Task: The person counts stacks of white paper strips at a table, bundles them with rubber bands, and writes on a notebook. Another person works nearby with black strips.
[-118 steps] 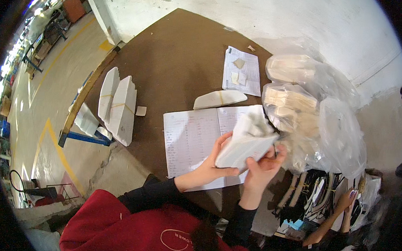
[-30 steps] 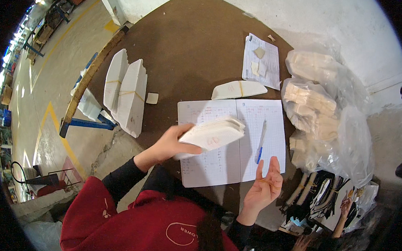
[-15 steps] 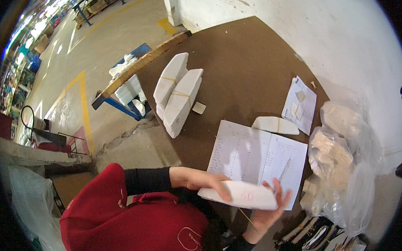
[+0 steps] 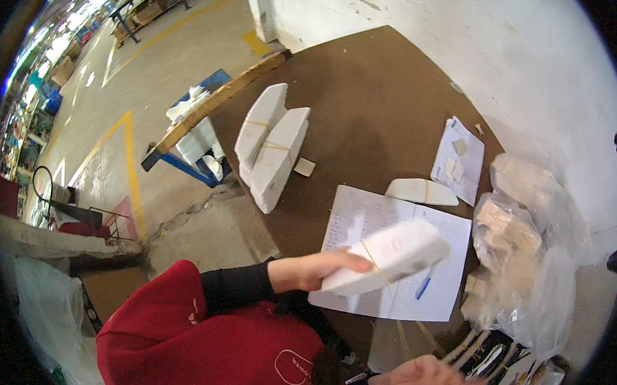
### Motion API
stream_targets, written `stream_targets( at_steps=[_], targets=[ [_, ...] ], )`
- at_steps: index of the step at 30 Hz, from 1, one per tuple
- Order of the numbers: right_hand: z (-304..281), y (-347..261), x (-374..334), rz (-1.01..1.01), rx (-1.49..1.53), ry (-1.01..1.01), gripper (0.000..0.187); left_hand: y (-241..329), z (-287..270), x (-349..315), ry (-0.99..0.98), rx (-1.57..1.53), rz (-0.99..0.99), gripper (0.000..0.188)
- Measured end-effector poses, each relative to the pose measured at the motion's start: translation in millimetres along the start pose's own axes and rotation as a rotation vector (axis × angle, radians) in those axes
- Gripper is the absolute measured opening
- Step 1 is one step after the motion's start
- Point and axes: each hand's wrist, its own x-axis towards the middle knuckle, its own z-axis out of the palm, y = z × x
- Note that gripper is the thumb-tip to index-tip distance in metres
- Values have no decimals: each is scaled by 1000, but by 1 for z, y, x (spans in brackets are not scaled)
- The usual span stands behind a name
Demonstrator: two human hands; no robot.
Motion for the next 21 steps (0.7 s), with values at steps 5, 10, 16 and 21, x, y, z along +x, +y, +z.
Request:
stream_targets(
  at_steps=[5,10,16,21],
  targets=[
    [-55,-9,-9,391,-989,442,95,-13,-20,6,-299,-172,-96,83],
    [-51,6,-4,703,-1400,244,113,-2,-1,-4,-369,185,-347,76],
    [0,7,77,1309,-1847,-761,66,-10,0,7,-366,708,-374,65],
    [-16,55,35,1155,-1683,-1488,46,-40,-1,20,-202,1334,142,60]
  ],
)
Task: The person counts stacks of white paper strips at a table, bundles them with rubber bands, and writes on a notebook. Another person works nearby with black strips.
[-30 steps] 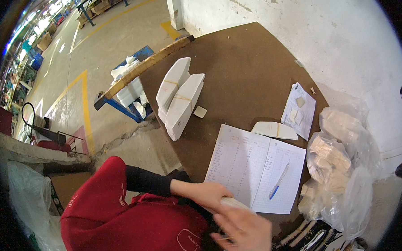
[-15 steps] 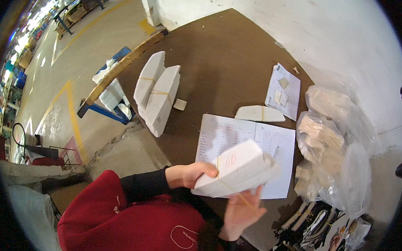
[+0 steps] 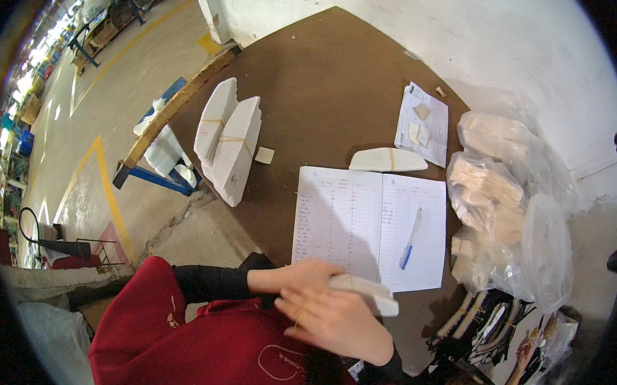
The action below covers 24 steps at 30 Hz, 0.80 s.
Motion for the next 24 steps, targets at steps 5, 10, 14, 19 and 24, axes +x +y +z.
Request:
stream_targets(
  at_steps=[5,10,14,19,24],
  targets=[
    [-9,16,-56,-374,969,502,19,9,-36,1,117,-877,-298,64],
    [32,43,-81,-926,2541,1713,15,6,-45,-4,181,-1329,58,76],
    [85,93,-73,-683,2634,1650,52,16,-28,6,17,-1415,15,83],
    [101,92,-51,378,1555,1550,88,27,-30,-11,26,-1395,23,95],
    [57,48,-40,155,1189,1512,92,16,-40,-12,110,-1317,-50,92]
  ],
)
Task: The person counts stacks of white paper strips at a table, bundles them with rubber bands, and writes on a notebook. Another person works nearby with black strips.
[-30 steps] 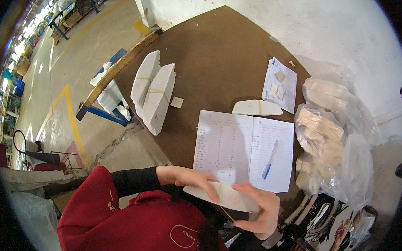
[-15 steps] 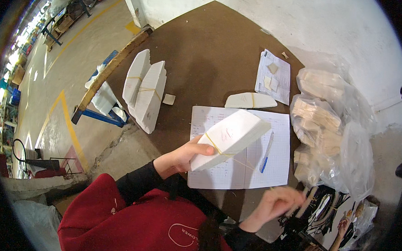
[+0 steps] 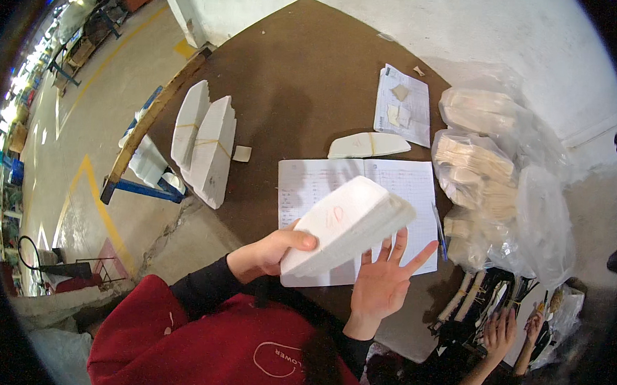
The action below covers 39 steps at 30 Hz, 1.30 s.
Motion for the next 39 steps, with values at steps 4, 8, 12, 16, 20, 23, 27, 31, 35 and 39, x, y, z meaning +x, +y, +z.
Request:
stream_targets(
  at_steps=[4,8,12,16,20,23,27,31,35,39],
  targets=[
    [-4,-6,7,-3,-77,27,90,-5,-11,2,-53,-43,-21,85],
    [-9,-4,4,32,-72,77,87,-12,-16,4,-52,-68,-10,83],
    [-3,-4,2,100,-82,197,101,-9,-14,5,-17,-135,-55,87],
    [-11,-5,2,80,13,148,91,-1,-6,5,175,372,167,76],
    [-34,-3,22,-53,-362,194,80,31,11,12,257,1479,485,53],
    [-40,-3,28,-187,-1102,-231,60,7,-14,22,269,1865,603,56],
    [-41,32,21,-270,-1446,-466,66,-7,-28,22,280,1923,677,65],
    [-47,35,20,-198,-1251,-385,66,-13,-28,17,311,1817,740,79],
    [-33,47,10,-306,-1441,-340,67,-19,-23,20,292,1842,764,86],
    [-31,43,9,-214,-1441,-377,65,-18,-38,16,249,1869,686,80]
  ],
)
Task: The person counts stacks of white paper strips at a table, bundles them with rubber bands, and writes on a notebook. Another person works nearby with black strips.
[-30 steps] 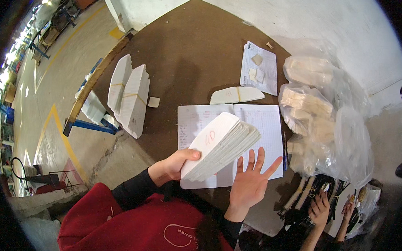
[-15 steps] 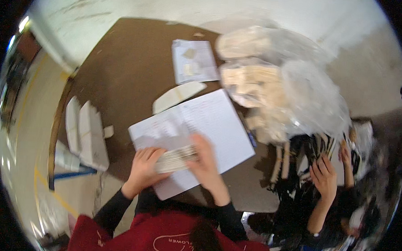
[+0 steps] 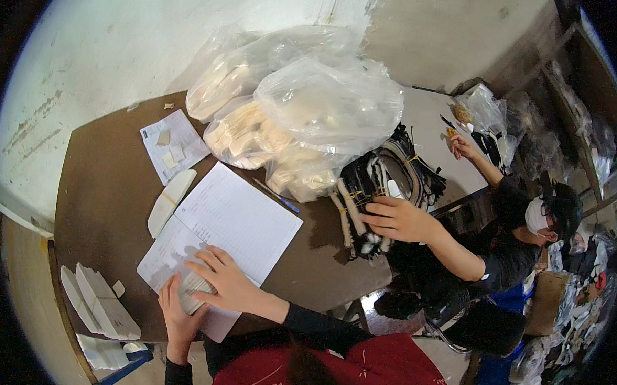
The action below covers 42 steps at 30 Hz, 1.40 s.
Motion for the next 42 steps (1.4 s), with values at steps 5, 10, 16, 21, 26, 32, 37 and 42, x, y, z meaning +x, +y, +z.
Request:
stream_targets(
  at_steps=[5,10,16,21,26,32,37,42],
  targets=[
    [-21,11,-11,-16,109,-1,54,5,-14,20,-154,53,25,68],
    [-156,-19,-22,98,124,112,35,4,-16,23,-201,60,14,64],
    [-385,-48,-17,59,-572,651,25,18,-6,27,-235,101,-19,61],
    [-550,-4,29,340,-902,847,29,15,-2,21,-182,215,-9,66],
    [-675,99,55,560,-1129,699,35,21,2,18,-156,226,-35,64],
    [-750,311,-26,668,-1665,104,33,1,10,20,-175,202,26,62],
    [-655,440,-105,976,-1205,603,24,0,-2,9,-241,234,-18,69],
    [-587,464,-154,1123,-661,1005,35,10,-9,9,-273,284,-30,64]
  ],
)
